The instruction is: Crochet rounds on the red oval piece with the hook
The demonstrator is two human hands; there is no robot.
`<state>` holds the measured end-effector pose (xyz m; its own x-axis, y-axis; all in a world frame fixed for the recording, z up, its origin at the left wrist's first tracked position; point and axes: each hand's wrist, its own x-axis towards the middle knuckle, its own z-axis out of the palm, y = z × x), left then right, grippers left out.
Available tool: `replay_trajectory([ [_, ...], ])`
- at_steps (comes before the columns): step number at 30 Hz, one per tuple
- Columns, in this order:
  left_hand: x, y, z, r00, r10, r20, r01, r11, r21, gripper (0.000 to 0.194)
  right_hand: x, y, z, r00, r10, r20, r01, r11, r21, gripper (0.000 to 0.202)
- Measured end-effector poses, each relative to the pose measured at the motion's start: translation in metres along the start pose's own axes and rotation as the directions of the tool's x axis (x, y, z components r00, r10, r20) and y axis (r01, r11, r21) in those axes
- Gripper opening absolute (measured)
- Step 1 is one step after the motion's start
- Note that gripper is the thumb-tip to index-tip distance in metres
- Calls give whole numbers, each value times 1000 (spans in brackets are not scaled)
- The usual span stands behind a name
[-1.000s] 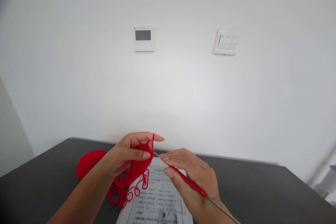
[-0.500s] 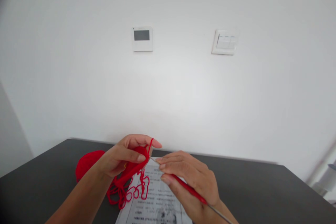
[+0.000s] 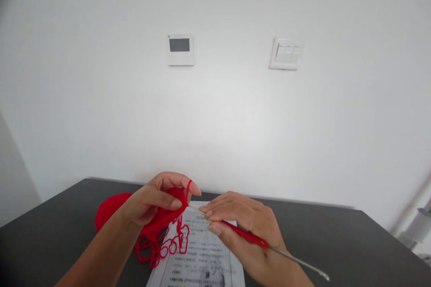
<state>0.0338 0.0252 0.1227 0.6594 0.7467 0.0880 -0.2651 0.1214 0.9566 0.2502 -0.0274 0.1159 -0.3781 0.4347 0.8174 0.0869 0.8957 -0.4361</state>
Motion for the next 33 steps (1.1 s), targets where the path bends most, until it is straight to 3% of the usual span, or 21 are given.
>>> replay_trajectory([
  [7,-1,0,7,999,24,-45,-19,995,102,27,-5,6,5,952,299,-63,-265,911,316,9],
  [9,-1,-1,10,996,50,-69,-40,989,141,23,-5,9,9,942,326,-83,-273,885,376,9],
  [11,-1,-1,12,995,61,-76,-48,984,169,21,-5,10,12,951,261,-168,-191,919,345,8],
  [13,-1,-1,15,993,73,-91,-56,982,183,20,-6,10,14,971,108,-213,-74,984,164,11],
  [15,-1,-2,17,990,78,-116,-56,983,177,21,-6,8,14,989,-54,-136,40,994,-98,17],
  [17,0,-2,19,990,66,-122,-45,985,165,24,-5,8,12,985,-167,-47,144,937,-317,21],
  [21,-1,-3,23,988,57,-142,-32,984,177,27,-3,10,8,950,-306,68,300,827,-475,17],
  [24,0,-3,26,977,67,-201,-18,971,237,30,0,13,6,938,-320,131,343,820,-458,19],
  [30,2,-3,32,936,192,-296,-97,947,307,28,1,11,5,979,-204,7,190,902,-388,17],
  [33,2,-2,33,925,215,-313,-114,943,312,25,0,12,6,982,-187,-10,170,915,-365,16],
])
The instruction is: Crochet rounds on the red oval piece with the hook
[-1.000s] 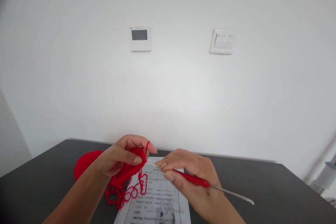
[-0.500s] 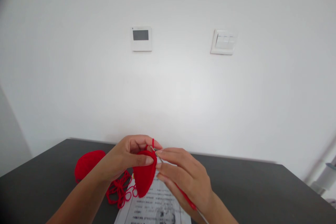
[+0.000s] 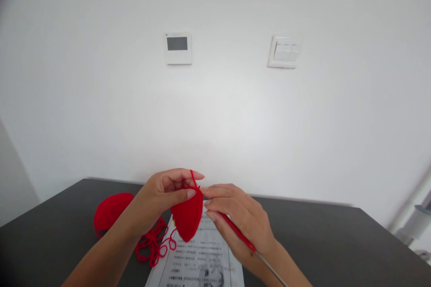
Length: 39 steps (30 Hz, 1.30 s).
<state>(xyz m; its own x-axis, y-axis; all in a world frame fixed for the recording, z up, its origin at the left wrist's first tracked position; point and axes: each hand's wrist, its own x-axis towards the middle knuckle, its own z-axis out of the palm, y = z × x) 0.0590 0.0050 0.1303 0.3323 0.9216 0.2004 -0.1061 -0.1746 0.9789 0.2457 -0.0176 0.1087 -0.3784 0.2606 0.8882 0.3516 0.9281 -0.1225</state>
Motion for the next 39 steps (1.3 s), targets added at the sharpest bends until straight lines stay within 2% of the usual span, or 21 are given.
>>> replay_trajectory([
  [4,0,0,-1,999,-32,27,33,999,-27,27,-1,3,1,997,-75,26,76,996,-47,16],
  [9,-1,-3,-3,995,-72,68,78,992,-96,27,-3,7,-1,978,-204,51,210,959,-193,22],
  [12,-1,-4,-3,993,-77,94,90,985,-148,26,-6,9,0,972,-228,58,235,950,-206,26],
  [17,0,-2,-4,991,-83,105,98,985,-139,26,-6,7,3,983,-176,46,180,974,-138,24],
  [27,-1,2,-6,996,-75,56,74,997,12,27,-1,4,-5,999,-28,31,27,999,32,18],
  [34,-3,4,-2,993,-106,55,103,993,54,26,-6,11,-12,985,87,146,-122,961,248,17],
  [39,-3,4,-2,993,-100,60,93,989,112,26,-6,15,-16,964,109,242,-185,930,318,20],
])
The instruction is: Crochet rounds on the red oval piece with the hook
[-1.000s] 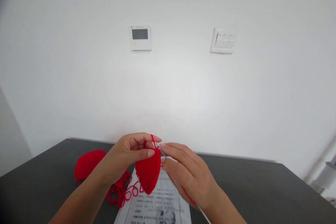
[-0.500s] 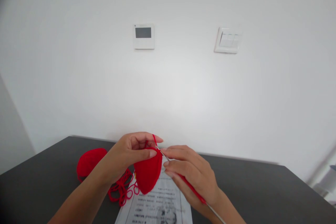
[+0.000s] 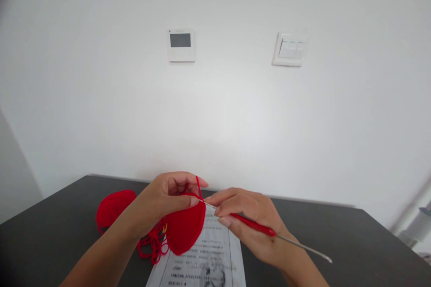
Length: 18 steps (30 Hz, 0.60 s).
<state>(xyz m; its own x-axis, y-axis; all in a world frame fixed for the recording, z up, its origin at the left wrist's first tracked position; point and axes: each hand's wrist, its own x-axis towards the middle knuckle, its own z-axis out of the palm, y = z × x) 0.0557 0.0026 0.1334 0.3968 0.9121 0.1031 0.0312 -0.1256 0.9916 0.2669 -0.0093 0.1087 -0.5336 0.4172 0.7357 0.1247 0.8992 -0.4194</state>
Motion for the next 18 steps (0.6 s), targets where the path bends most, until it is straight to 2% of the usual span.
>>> replay_trajectory([
  [7,0,0,4,999,8,-33,-6,998,70,26,0,-4,-6,996,32,82,-22,992,-121,21],
  [13,-1,1,5,997,37,-74,-30,995,96,28,0,-8,-2,998,40,39,-32,984,-173,19],
  [18,-3,-1,6,984,133,-117,-101,963,249,27,2,-9,4,1000,10,12,-7,968,-252,18],
])
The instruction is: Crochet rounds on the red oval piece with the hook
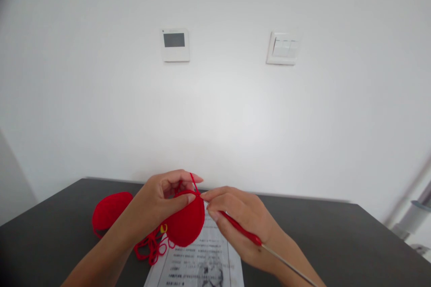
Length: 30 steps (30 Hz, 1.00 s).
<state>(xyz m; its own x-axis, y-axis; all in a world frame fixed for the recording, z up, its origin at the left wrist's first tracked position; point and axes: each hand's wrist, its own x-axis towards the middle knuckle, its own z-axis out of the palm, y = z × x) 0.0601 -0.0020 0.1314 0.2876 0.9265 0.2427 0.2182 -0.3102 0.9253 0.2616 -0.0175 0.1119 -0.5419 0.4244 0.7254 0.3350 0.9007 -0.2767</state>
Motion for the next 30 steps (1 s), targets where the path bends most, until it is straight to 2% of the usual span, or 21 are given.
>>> replay_trajectory([
  [3,-1,1,2,996,76,-49,-71,992,100,27,0,1,4,1000,-23,-12,22,999,-35,17],
  [8,-4,4,4,986,142,-84,-121,968,218,28,-3,3,10,999,-46,-21,44,993,-108,17],
  [13,-4,4,5,977,189,-96,-157,951,267,28,-2,2,14,998,-59,-32,53,987,-154,16],
  [19,-7,5,9,962,262,-75,-227,923,312,26,2,3,18,985,-146,-97,122,969,-216,15],
  [22,-7,7,8,970,232,-72,-207,944,257,30,0,8,20,978,-172,-117,140,960,-241,15],
  [25,-6,6,6,982,171,-79,-158,977,144,32,-3,13,23,976,-143,-167,104,970,-222,18],
  [28,-3,1,4,995,83,-47,-86,995,-53,34,-8,17,25,975,-85,-204,55,987,-150,21],
  [30,0,-3,4,1000,19,16,-15,976,-216,33,-10,18,26,977,-9,-212,-1,999,-47,23],
])
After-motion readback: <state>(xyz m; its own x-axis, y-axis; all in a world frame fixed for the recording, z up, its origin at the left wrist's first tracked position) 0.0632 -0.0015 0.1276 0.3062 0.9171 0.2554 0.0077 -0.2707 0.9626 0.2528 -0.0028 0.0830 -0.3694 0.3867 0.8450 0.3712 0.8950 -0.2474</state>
